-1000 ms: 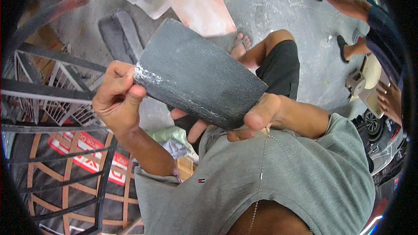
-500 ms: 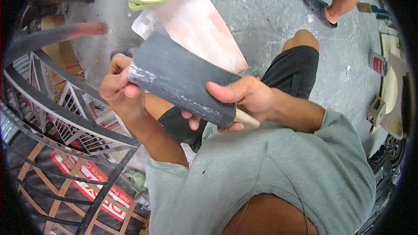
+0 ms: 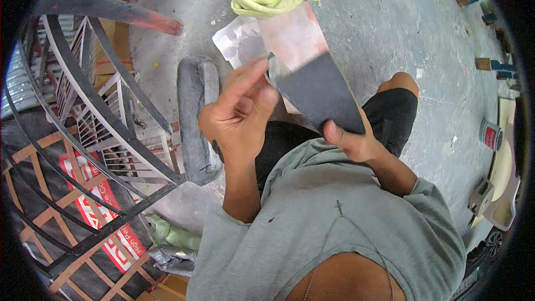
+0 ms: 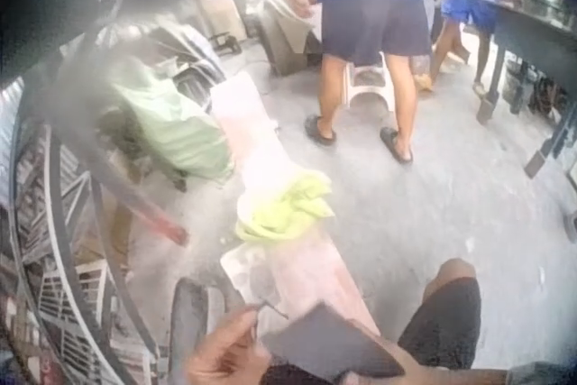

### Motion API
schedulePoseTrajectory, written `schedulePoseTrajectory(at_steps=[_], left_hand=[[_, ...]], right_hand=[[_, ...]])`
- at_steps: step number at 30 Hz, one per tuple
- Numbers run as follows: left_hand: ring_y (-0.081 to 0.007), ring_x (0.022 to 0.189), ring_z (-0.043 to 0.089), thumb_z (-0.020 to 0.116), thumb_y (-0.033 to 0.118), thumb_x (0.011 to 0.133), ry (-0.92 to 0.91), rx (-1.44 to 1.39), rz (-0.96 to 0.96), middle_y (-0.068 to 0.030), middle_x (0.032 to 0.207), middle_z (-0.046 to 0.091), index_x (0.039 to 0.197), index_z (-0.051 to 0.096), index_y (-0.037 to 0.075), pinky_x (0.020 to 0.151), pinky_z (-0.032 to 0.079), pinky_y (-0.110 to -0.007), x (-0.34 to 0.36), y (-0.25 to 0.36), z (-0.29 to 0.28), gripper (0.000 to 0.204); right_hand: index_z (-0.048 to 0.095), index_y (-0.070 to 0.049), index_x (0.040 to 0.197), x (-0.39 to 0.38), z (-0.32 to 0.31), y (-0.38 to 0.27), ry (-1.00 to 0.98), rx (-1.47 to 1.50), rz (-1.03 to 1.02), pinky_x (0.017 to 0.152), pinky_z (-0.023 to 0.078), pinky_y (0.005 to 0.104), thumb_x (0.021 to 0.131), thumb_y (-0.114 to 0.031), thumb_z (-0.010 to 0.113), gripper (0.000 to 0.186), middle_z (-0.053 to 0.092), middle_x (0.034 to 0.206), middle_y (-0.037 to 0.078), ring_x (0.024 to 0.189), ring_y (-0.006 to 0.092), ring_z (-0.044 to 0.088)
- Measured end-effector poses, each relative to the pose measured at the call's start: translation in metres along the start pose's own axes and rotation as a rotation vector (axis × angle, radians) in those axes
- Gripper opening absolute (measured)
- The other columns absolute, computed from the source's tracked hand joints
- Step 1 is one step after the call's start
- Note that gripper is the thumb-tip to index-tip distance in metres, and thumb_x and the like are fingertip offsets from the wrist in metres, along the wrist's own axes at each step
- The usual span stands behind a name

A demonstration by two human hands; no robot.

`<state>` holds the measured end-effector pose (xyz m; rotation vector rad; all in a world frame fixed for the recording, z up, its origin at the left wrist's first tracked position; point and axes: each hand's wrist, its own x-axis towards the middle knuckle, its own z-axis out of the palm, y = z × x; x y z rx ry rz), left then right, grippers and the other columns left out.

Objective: Sanding a white car body part using a manual sanding block.

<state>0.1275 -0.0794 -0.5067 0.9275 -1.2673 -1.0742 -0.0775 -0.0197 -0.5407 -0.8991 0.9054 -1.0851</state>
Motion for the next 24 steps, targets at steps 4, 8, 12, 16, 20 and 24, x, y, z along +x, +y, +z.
schedulePoseTrajectory(at_steps=[4,8,12,16,20,24], left_hand=[[-0.0264,0.119,0.065,0.077,-0.005,0.089,-0.240,-0.404,0.109,-0.0249,0.139,0.061,0.136,0.062,-0.003,0.096,0.057,-0.035,-0.011,-0.015,-0.004,0.050],[-0.0291,0.123,0.064,0.078,-0.004,0.088,-0.247,-0.366,0.216,-0.0261,0.140,0.060,0.138,0.062,-0.001,0.100,0.055,-0.037,-0.025,-0.030,-0.011,0.052],[-0.0310,0.125,0.064,0.078,-0.003,0.088,-0.259,-0.296,0.245,-0.0273,0.139,0.060,0.138,0.062,0.002,0.101,0.053,-0.038,-0.038,-0.031,-0.020,0.053],[-0.0371,0.113,0.069,0.076,0.008,0.092,-0.193,-0.254,0.179,-0.0269,0.127,0.065,0.138,0.062,0.006,0.097,0.057,-0.046,-0.052,-0.027,-0.023,0.048],[-0.0409,0.108,0.070,0.078,0.022,0.092,-0.124,-0.228,0.198,-0.0261,0.119,0.068,0.129,0.059,0.003,0.091,0.060,-0.054,-0.067,-0.024,-0.026,0.046],[-0.0349,0.109,0.069,0.080,0.015,0.086,-0.100,-0.221,0.199,-0.0234,0.119,0.067,0.125,0.055,0.001,0.096,0.058,-0.050,-0.071,-0.023,-0.031,0.048]], right_hand=[[0.061,0.004,0.129,-0.001,-0.005,0.004,-0.109,-0.346,-0.361,0.104,0.038,0.0419,0.095,-0.041,0.071,0.057,0.051,0.127,0.016,0.116,0.0271,0.050],[0.054,-0.009,0.151,0.006,-0.010,0.007,-0.248,-0.530,-0.698,0.109,0.037,0.0474,0.083,-0.036,0.085,0.080,0.048,0.136,0.021,0.125,0.0353,0.048],[0.049,-0.016,0.156,0.003,-0.007,0.013,-0.364,-0.469,-0.709,0.112,0.036,0.0484,0.067,-0.043,0.096,0.104,0.039,0.145,0.021,0.131,0.0374,0.046],[0.047,-0.016,0.156,-0.006,-0.001,0.018,-0.416,-0.403,-0.613,0.112,0.036,0.0482,0.072,-0.043,0.094,0.100,0.039,0.145,0.021,0.132,0.0385,0.045],[0.049,-0.007,0.152,-0.017,0.004,0.020,-0.458,-0.432,-0.517,0.107,0.041,0.0451,0.090,-0.037,0.080,0.076,0.050,0.136,0.021,0.124,0.0328,0.050],[0.056,0.005,0.122,-0.028,0.010,0.022,-0.426,-0.251,-0.226,0.088,0.048,0.0411,0.106,-0.039,0.055,0.047,0.060,0.112,0.020,0.101,0.0259,0.059]])
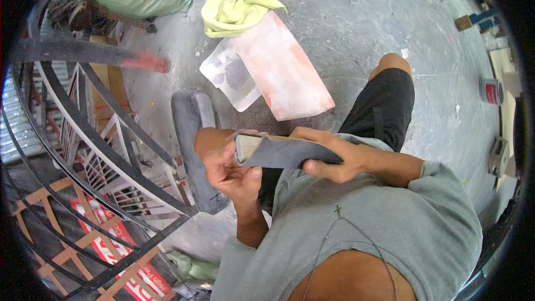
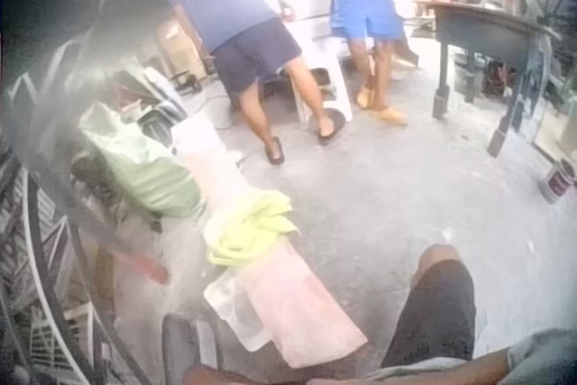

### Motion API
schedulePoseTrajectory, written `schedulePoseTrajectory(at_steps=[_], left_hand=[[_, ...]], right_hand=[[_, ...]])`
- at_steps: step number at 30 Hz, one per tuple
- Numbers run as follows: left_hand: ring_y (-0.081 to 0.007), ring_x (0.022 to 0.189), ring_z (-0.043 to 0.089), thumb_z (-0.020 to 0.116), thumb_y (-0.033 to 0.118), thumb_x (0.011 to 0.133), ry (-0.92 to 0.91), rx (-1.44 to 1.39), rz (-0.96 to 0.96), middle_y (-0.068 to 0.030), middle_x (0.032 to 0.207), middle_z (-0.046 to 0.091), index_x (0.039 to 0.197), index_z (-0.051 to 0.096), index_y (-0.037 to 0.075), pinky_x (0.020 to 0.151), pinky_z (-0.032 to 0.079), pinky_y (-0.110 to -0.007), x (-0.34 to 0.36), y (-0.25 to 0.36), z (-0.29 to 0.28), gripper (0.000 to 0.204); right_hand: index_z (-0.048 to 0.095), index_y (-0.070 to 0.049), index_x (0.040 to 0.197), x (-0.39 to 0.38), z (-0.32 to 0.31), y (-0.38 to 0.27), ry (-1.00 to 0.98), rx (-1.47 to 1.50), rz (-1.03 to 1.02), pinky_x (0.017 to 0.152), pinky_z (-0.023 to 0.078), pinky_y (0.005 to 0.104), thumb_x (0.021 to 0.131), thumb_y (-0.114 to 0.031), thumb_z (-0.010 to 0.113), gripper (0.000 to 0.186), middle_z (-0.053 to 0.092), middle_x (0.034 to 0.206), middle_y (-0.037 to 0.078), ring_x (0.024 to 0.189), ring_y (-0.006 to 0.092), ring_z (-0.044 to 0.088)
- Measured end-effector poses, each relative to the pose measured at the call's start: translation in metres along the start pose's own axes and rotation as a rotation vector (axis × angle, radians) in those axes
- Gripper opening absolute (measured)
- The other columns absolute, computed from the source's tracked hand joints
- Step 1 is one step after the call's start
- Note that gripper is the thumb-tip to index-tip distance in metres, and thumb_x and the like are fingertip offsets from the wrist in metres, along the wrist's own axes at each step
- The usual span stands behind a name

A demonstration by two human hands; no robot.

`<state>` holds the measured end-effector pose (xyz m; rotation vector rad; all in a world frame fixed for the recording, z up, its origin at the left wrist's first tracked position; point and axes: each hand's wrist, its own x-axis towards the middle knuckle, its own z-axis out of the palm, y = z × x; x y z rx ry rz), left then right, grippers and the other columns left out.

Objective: Sanding a white car body part using a manual sanding block.

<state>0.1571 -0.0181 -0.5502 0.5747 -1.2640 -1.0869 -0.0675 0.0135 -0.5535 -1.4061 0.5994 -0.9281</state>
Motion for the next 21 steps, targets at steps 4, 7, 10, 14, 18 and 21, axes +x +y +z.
schedulePoseTrajectory(at_steps=[4,7,10,14,18,21], left_hand=[[-0.0266,0.103,0.069,0.074,0.006,0.085,0.099,0.232,-0.052,-0.0204,0.116,0.068,0.123,0.056,-0.002,0.096,0.055,-0.043,0.002,0.003,-0.001,0.043],[-0.0226,0.099,0.069,0.074,0.005,0.086,0.119,0.296,-0.186,-0.0187,0.112,0.070,0.122,0.058,-0.004,0.093,0.056,-0.039,0.003,0.006,0.001,0.041],[-0.0201,0.095,0.069,0.075,0.008,0.088,0.106,0.312,-0.246,-0.0169,0.108,0.071,0.121,0.059,-0.005,0.090,0.056,-0.036,0.004,0.003,0.001,0.038],[-0.0060,0.070,0.058,0.082,0.013,0.085,0.181,0.333,-0.129,-0.0062,0.103,0.067,0.119,0.066,-0.004,0.064,0.048,-0.019,0.010,-0.014,-0.004,0.040],[-0.0068,0.073,0.059,0.083,0.015,0.086,0.267,0.259,-0.200,-0.0070,0.104,0.064,0.120,0.065,-0.005,0.065,0.049,-0.020,0.014,-0.026,-0.006,0.043],[-0.0132,0.091,0.065,0.083,0.018,0.087,0.200,0.226,-0.243,-0.0142,0.123,0.062,0.125,0.063,-0.006,0.074,0.053,-0.024,0.031,-0.033,-0.006,0.049]], right_hand=[[0.057,0.006,0.121,-0.001,0.006,0.003,0.122,0.008,0.097,0.086,0.048,0.0423,0.106,-0.032,0.054,0.041,0.060,0.102,0.021,0.096,0.0293,0.061],[0.060,0.007,0.116,0.002,0.005,0.008,0.170,-0.074,0.070,0.085,0.049,0.0442,0.106,-0.030,0.056,0.039,0.061,0.099,0.024,0.094,0.0352,0.063],[0.062,0.008,0.110,0.004,0.002,0.010,0.214,-0.274,-0.134,0.085,0.049,0.0458,0.104,-0.030,0.059,0.039,0.060,0.101,0.025,0.094,0.0402,0.062],[0.063,0.008,0.112,0.008,0.003,0.009,0.167,-0.130,-0.011,0.087,0.050,0.0445,0.101,-0.032,0.064,0.041,0.060,0.103,0.023,0.098,0.0360,0.062],[0.063,0.006,0.120,0.013,0.005,0.005,0.221,-0.003,-0.075,0.090,0.049,0.0425,0.098,-0.028,0.069,0.041,0.058,0.111,0.021,0.102,0.0325,0.061],[0.061,-0.001,0.135,0.012,-0.002,0.003,0.287,-0.249,-0.065,0.091,0.049,0.0419,0.096,-0.021,0.072,0.046,0.056,0.116,0.020,0.103,0.0319,0.059]])
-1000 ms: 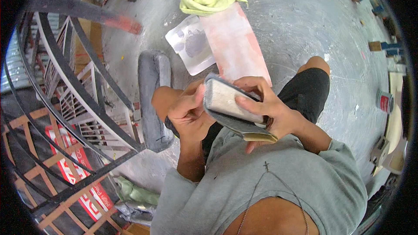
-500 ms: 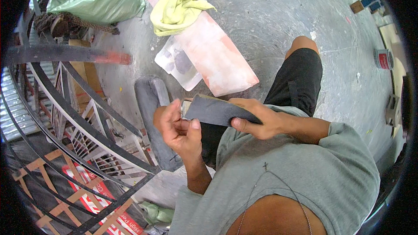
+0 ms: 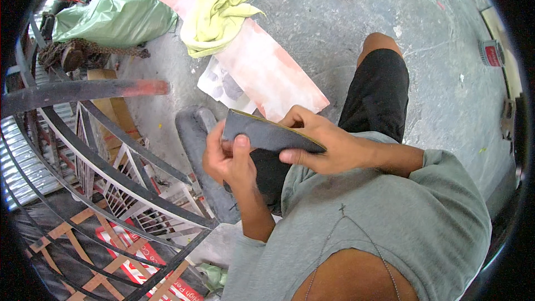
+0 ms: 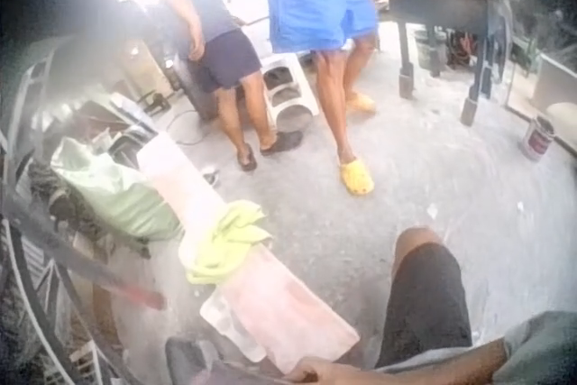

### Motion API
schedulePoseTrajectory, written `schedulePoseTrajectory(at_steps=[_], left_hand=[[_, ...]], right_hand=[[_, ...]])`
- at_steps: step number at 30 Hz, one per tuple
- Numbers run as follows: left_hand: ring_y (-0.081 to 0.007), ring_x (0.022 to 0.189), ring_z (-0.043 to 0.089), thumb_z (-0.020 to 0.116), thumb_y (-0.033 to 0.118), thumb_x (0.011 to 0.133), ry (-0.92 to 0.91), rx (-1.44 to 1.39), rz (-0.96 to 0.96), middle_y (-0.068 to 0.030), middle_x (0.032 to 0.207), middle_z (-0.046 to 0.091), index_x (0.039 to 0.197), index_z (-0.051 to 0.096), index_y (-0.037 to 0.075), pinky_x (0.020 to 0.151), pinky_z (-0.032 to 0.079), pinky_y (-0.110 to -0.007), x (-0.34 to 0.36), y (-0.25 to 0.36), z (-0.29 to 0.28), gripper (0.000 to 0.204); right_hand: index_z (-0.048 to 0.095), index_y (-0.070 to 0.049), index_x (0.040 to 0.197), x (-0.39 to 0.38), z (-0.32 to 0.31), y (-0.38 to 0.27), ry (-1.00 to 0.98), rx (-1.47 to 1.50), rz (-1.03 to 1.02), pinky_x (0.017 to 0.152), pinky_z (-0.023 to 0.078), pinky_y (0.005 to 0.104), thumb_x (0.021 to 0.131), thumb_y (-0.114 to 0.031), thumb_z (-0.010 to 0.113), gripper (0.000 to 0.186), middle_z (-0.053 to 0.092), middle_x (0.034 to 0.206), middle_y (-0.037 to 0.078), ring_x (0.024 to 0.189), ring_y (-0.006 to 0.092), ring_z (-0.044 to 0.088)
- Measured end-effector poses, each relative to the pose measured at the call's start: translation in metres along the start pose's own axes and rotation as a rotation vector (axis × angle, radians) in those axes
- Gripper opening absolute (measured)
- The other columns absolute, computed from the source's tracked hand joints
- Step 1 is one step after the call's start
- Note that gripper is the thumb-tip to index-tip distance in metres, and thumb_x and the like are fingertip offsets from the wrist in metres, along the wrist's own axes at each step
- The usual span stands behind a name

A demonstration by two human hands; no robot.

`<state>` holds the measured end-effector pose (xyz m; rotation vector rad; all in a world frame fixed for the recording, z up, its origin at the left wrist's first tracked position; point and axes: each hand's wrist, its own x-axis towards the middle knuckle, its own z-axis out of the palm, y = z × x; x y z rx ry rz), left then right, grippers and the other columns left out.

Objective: Sanding a white car body part using a manual sanding block.

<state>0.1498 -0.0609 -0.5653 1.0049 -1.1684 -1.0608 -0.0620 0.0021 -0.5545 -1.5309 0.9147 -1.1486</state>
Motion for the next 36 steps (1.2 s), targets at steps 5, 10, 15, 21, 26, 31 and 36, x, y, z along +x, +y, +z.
schedulePoseTrajectory(at_steps=[5,10,15,21,26,31,36], left_hand=[[-0.0373,0.138,0.049,0.084,0.035,0.085,-0.428,0.398,0.245,-0.0272,0.150,0.048,0.139,0.063,0.007,0.112,0.041,-0.048,0.105,-0.033,0.033,0.063],[-0.0409,0.144,0.040,0.071,0.064,0.086,-0.353,1.334,0.854,-0.0216,0.149,0.052,0.135,0.070,0.025,0.114,0.024,-0.069,0.227,-0.090,0.092,0.063],[-0.0367,0.136,0.047,0.064,0.061,0.090,-0.158,1.447,0.849,-0.0134,0.145,0.056,0.127,0.072,0.023,0.115,0.026,-0.063,0.282,-0.120,0.112,0.054],[-0.0328,0.130,0.051,0.069,0.047,0.090,-0.039,1.340,0.821,-0.0112,0.139,0.060,0.120,0.074,0.014,0.114,0.030,-0.056,0.281,-0.146,0.110,0.044],[-0.0331,0.122,0.053,0.068,0.049,0.090,-0.001,1.347,0.839,-0.0114,0.127,0.062,0.116,0.075,0.015,0.110,0.034,-0.053,0.281,-0.142,0.114,0.043],[-0.0339,0.117,0.054,0.068,0.050,0.089,0.027,1.348,0.735,-0.0123,0.119,0.062,0.119,0.074,0.020,0.106,0.036,-0.053,0.277,-0.135,0.119,0.043],[-0.0343,0.116,0.055,0.068,0.050,0.088,0.042,1.321,0.781,-0.0126,0.117,0.062,0.123,0.072,0.023,0.104,0.038,-0.052,0.276,-0.137,0.118,0.044]], right_hand=[[0.058,-0.013,0.147,-0.009,-0.038,0.006,0.141,-0.493,0.004,0.089,0.051,0.0416,0.091,-0.015,0.074,0.058,0.058,0.117,0.021,0.100,0.0340,0.060],[0.060,-0.020,0.146,-0.021,-0.078,0.016,0.114,-0.820,0.194,0.087,0.053,0.0413,0.086,-0.009,0.077,0.063,0.060,0.123,0.022,0.099,0.0350,0.063],[0.054,-0.032,0.151,-0.025,-0.095,0.021,-0.043,-1.000,0.248,0.087,0.052,0.0432,0.063,0.003,0.079,0.097,0.059,0.136,0.019,0.105,0.0343,0.062],[0.059,-0.031,0.148,-0.009,-0.097,0.034,-0.054,-1.036,0.257,0.093,0.050,0.0427,0.059,0.004,0.081,0.098,0.058,0.136,0.017,0.109,0.0343,0.061],[0.053,-0.032,0.151,0.010,-0.093,0.072,-0.018,-1.104,0.108,0.084,0.048,0.0421,0.064,-0.006,0.083,0.095,0.059,0.135,0.016,0.103,0.0315,0.061],[0.053,-0.029,0.152,-0.019,-0.073,0.077,0.039,-1.102,0.114,0.086,0.047,0.0441,0.066,-0.008,0.081,0.093,0.058,0.128,0.016,0.102,0.0319,0.060],[0.054,-0.030,0.152,-0.007,-0.062,0.053,0.091,-1.095,0.069,0.088,0.047,0.0430,0.066,-0.004,0.078,0.093,0.058,0.125,0.020,0.101,0.0343,0.058]])
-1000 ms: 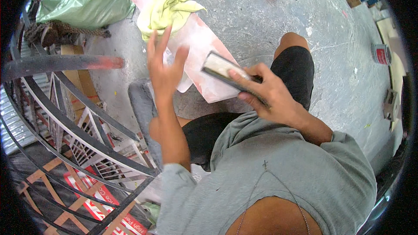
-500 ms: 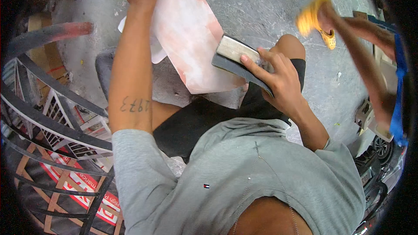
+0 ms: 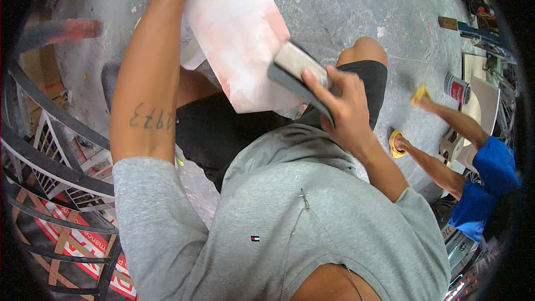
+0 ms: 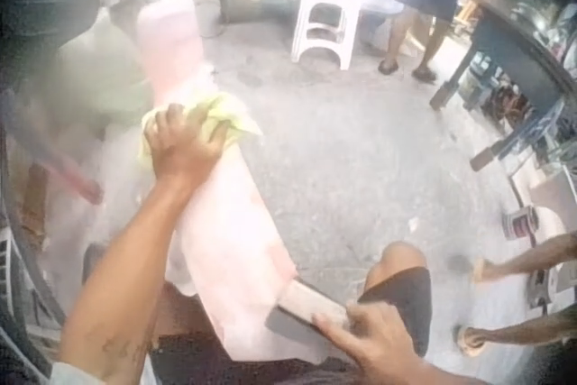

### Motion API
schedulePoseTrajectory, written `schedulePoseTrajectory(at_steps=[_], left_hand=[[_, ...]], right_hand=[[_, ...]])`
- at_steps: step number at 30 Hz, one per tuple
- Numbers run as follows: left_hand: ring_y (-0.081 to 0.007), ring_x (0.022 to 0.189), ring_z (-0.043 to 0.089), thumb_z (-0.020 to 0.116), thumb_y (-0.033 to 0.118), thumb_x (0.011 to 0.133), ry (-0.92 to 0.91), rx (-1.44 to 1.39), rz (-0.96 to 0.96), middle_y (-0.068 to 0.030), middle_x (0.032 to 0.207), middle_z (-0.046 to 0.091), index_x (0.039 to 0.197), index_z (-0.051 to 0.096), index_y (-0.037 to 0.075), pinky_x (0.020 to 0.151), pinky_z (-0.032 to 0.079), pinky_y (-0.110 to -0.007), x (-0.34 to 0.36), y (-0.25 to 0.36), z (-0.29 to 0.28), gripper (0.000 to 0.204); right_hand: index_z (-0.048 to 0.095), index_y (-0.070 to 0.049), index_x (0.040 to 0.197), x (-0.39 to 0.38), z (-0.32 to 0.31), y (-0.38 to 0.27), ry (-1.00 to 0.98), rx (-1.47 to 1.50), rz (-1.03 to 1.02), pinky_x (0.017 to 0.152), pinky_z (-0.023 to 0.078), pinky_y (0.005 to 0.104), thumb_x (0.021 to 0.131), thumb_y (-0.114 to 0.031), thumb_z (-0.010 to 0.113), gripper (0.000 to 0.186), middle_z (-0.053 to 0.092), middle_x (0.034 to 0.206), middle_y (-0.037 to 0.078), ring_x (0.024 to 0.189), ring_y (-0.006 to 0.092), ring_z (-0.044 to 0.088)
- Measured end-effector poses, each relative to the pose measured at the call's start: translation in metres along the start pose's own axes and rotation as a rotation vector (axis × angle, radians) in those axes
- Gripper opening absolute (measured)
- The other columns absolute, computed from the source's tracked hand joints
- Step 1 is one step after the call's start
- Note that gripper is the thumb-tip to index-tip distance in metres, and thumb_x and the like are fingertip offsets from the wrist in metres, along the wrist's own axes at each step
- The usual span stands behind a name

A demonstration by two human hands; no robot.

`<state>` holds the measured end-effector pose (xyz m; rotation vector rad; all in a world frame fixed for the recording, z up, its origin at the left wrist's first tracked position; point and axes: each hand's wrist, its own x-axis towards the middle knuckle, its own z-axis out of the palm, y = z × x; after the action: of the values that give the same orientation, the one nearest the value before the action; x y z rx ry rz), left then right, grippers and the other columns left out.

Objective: Sanding a white car body part using a manual sanding block.

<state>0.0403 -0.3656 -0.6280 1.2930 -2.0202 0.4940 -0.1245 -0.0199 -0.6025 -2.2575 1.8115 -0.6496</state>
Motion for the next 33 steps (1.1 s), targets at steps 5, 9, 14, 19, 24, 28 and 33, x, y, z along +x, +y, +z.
schedulePoseTrajectory(at_steps=[5,9,14,19,24,28,33], left_hand=[[-0.0337,0.119,0.053,0.067,0.050,0.090,-0.076,0.002,-0.046,-0.0129,0.121,0.061,0.128,0.070,0.025,0.107,0.036,-0.052,0.000,-0.001,0.001,0.046],[-0.0334,0.121,0.052,0.067,0.051,0.090,-0.047,0.009,-0.049,-0.0134,0.124,0.060,0.129,0.070,0.025,0.108,0.034,-0.052,0.001,0.000,0.000,0.046],[-0.0333,0.123,0.051,0.065,0.052,0.091,-0.111,0.014,-0.052,-0.0132,0.127,0.060,0.130,0.069,0.025,0.109,0.034,-0.052,-0.001,-0.001,0.000,0.048],[-0.0340,0.123,0.052,0.065,0.051,0.091,-0.080,0.030,-0.056,-0.0131,0.127,0.061,0.130,0.069,0.025,0.109,0.035,-0.051,-0.003,-0.002,0.001,0.047],[-0.0345,0.122,0.053,0.065,0.051,0.091,-0.026,0.047,-0.033,-0.0129,0.126,0.061,0.129,0.069,0.025,0.108,0.036,-0.051,-0.002,-0.003,-0.001,0.047],[-0.0338,0.124,0.052,0.066,0.051,0.091,-0.096,0.008,-0.057,-0.0126,0.127,0.061,0.130,0.069,0.025,0.109,0.035,-0.050,-0.001,-0.001,-0.003,0.047],[-0.0334,0.123,0.052,0.066,0.051,0.091,-0.101,0.015,-0.069,-0.0125,0.127,0.061,0.129,0.069,0.025,0.109,0.035,-0.050,-0.003,0.002,-0.008,0.046]], right_hand=[[0.050,-0.032,0.154,0.072,0.003,0.010,0.047,-0.067,-0.043,0.090,0.046,0.0453,0.070,-0.006,0.082,0.093,0.058,0.122,0.016,0.107,0.0350,0.055],[0.051,-0.030,0.153,0.052,-0.009,0.002,-0.034,-0.086,-0.045,0.091,0.047,0.0451,0.070,-0.007,0.082,0.092,0.057,0.121,0.017,0.107,0.0363,0.056],[0.052,-0.025,0.152,0.015,-0.002,-0.003,-0.132,-0.118,0.049,0.090,0.048,0.0441,0.071,-0.008,0.080,0.087,0.057,0.117,0.018,0.104,0.0373,0.057],[0.049,-0.019,0.152,0.034,0.012,-0.003,-0.009,-0.100,0.019,0.088,0.049,0.0447,0.070,-0.005,0.080,0.089,0.056,0.114,0.021,0.098,0.0380,0.056],[0.047,-0.016,0.154,0.005,0.003,-0.017,-0.180,-0.056,0.128,0.084,0.048,0.0446,0.065,0.002,0.080,0.096,0.054,0.109,0.021,0.093,0.0387,0.055],[0.049,-0.014,0.151,0.035,0.012,-0.009,-0.002,-0.077,-0.014,0.083,0.048,0.0445,0.064,-0.004,0.083,0.094,0.053,0.107,0.021,0.094,0.0384,0.055],[0.049,-0.015,0.151,0.013,0.011,-0.014,-0.033,-0.058,0.026,0.081,0.047,0.0450,0.064,-0.004,0.083,0.094,0.052,0.104,0.021,0.093,0.0383,0.054]])
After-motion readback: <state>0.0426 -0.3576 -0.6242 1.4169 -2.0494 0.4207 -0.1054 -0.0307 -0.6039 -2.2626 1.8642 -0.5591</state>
